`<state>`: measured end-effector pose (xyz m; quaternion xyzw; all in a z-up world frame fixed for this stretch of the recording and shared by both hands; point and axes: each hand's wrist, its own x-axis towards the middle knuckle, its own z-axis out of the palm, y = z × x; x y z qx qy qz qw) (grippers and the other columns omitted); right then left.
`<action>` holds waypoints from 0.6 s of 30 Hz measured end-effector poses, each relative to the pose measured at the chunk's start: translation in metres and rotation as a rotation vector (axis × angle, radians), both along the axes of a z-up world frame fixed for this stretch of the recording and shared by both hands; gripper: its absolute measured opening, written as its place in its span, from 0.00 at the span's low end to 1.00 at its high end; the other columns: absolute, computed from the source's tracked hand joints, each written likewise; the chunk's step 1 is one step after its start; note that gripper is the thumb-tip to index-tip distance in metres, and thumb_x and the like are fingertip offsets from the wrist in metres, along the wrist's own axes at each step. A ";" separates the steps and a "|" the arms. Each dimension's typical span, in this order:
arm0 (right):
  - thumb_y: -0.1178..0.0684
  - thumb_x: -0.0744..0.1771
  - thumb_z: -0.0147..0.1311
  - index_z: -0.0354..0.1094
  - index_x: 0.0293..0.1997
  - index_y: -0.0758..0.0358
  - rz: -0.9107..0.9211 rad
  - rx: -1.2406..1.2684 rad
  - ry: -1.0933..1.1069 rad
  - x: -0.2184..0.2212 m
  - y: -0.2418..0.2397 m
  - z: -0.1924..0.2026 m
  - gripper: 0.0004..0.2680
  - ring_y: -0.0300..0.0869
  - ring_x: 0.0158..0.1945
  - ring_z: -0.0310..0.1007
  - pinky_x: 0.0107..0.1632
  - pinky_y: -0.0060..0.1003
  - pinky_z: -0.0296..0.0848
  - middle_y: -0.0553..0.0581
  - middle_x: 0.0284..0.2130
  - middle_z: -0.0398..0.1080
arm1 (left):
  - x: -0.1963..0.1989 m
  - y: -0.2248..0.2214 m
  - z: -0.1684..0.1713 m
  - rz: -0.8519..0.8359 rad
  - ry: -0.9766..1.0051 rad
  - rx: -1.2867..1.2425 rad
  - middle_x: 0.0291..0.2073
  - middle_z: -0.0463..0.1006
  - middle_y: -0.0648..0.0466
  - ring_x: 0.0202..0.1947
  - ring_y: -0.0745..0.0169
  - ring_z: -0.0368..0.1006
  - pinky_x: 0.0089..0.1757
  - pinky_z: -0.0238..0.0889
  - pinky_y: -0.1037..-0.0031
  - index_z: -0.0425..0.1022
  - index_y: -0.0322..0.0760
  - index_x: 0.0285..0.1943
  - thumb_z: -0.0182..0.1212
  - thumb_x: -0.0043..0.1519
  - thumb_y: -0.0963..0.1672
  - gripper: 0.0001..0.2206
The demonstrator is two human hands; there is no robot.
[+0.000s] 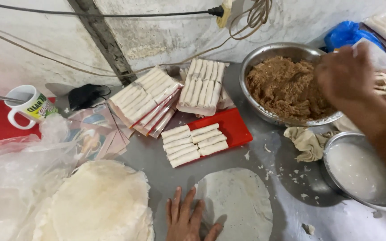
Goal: Wrapping spring rolls by placing filling on a wrapper and rolling it tightly.
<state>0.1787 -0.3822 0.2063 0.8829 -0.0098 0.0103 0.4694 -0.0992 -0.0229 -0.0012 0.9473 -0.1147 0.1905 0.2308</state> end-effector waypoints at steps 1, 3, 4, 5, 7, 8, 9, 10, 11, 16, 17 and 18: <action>0.44 0.71 0.50 0.77 0.35 0.41 -0.011 0.066 0.074 -0.007 0.017 0.003 0.09 0.33 0.40 0.72 0.55 0.31 0.64 0.37 0.30 0.75 | -0.002 0.001 0.001 -0.003 0.009 -0.006 0.68 0.69 0.50 0.73 0.35 0.53 0.59 0.47 0.32 0.81 0.42 0.51 0.64 0.56 0.61 0.27; 0.39 0.65 0.57 0.74 0.42 0.30 0.106 -0.012 0.057 0.000 -0.007 -0.033 0.04 0.34 0.53 0.68 0.63 0.35 0.61 0.32 0.40 0.73 | -0.002 0.003 -0.003 -0.012 0.013 -0.005 0.68 0.69 0.51 0.72 0.36 0.53 0.59 0.47 0.32 0.79 0.42 0.52 0.63 0.57 0.61 0.27; 0.34 0.60 0.65 0.70 0.48 0.19 0.219 -0.091 0.036 0.003 -0.018 -0.051 0.14 0.35 0.67 0.64 0.71 0.39 0.59 0.27 0.50 0.70 | -0.002 0.005 -0.005 -0.024 0.019 -0.007 0.68 0.69 0.52 0.72 0.36 0.53 0.58 0.46 0.31 0.76 0.43 0.53 0.61 0.59 0.61 0.26; 0.34 0.60 0.65 0.70 0.48 0.19 0.226 -0.089 0.037 0.000 -0.014 -0.036 0.14 0.35 0.67 0.64 0.71 0.39 0.59 0.27 0.50 0.70 | -0.001 0.003 0.000 -0.018 0.020 -0.005 0.68 0.69 0.52 0.72 0.36 0.53 0.58 0.46 0.31 0.76 0.43 0.53 0.61 0.59 0.61 0.26; 0.46 0.75 0.37 0.68 0.30 0.45 -0.062 0.066 0.070 -0.009 -0.009 -0.008 0.15 0.29 0.28 0.66 0.40 0.34 0.65 0.34 0.20 0.62 | -0.003 0.000 0.009 0.005 -0.036 -0.023 0.66 0.71 0.52 0.71 0.39 0.57 0.60 0.48 0.35 0.77 0.42 0.54 0.56 0.63 0.60 0.25; 0.46 0.75 0.37 0.68 0.30 0.45 -0.061 0.068 0.078 0.023 -0.015 -0.080 0.15 0.29 0.28 0.66 0.40 0.34 0.65 0.34 0.20 0.62 | -0.002 0.003 0.003 0.006 -0.028 -0.020 0.66 0.71 0.52 0.71 0.39 0.57 0.60 0.48 0.35 0.77 0.42 0.54 0.56 0.63 0.60 0.25; 0.38 0.70 0.44 0.72 0.41 0.34 0.124 0.256 -0.059 0.032 -0.073 -0.114 0.08 0.29 0.37 0.75 0.47 0.29 0.71 0.33 0.31 0.72 | -0.003 0.007 -0.004 -0.003 -0.060 0.016 0.70 0.66 0.49 0.73 0.38 0.55 0.61 0.48 0.38 0.68 0.38 0.65 0.59 0.62 0.60 0.31; 0.31 0.66 0.50 0.77 0.52 0.23 0.307 0.443 -0.198 0.037 -0.152 -0.076 0.13 0.29 0.46 0.84 0.54 0.24 0.78 0.32 0.42 0.82 | -0.004 0.010 -0.011 -0.013 -0.091 0.052 0.74 0.60 0.46 0.74 0.37 0.53 0.63 0.49 0.41 0.58 0.35 0.75 0.62 0.61 0.59 0.39; 0.31 0.66 0.50 0.77 0.52 0.23 0.298 0.449 -0.181 0.012 -0.143 -0.071 0.13 0.29 0.46 0.84 0.54 0.24 0.78 0.32 0.42 0.82 | -0.002 0.010 -0.002 -0.019 -0.072 0.056 0.74 0.60 0.46 0.74 0.37 0.53 0.63 0.49 0.41 0.58 0.35 0.75 0.62 0.61 0.59 0.39; 0.40 0.71 0.41 0.68 0.57 0.07 -0.169 0.779 0.440 -0.157 0.043 0.031 0.14 0.26 0.55 0.80 0.52 0.25 0.84 0.29 0.54 0.75 | 0.007 -0.009 0.013 -0.145 -0.280 -0.134 0.73 0.50 0.25 0.72 0.23 0.55 0.66 0.56 0.39 0.42 0.35 0.82 0.71 0.60 0.59 0.50; 0.40 0.71 0.41 0.68 0.57 0.07 -0.174 0.779 0.444 -0.175 0.049 0.000 0.14 0.26 0.55 0.80 0.52 0.25 0.84 0.29 0.54 0.75 | 0.008 -0.016 0.022 -0.147 -0.274 -0.135 0.73 0.50 0.25 0.72 0.23 0.55 0.66 0.56 0.39 0.42 0.35 0.82 0.71 0.60 0.59 0.50; 0.51 0.66 0.42 0.66 0.60 0.17 0.129 0.862 0.593 -0.192 0.055 -0.031 0.20 0.31 0.42 0.78 0.37 0.31 0.81 0.33 0.43 0.74 | 0.009 -0.022 0.032 -0.301 -0.240 -0.140 0.65 0.61 0.32 0.65 0.29 0.61 0.61 0.58 0.43 0.52 0.32 0.75 0.66 0.62 0.58 0.41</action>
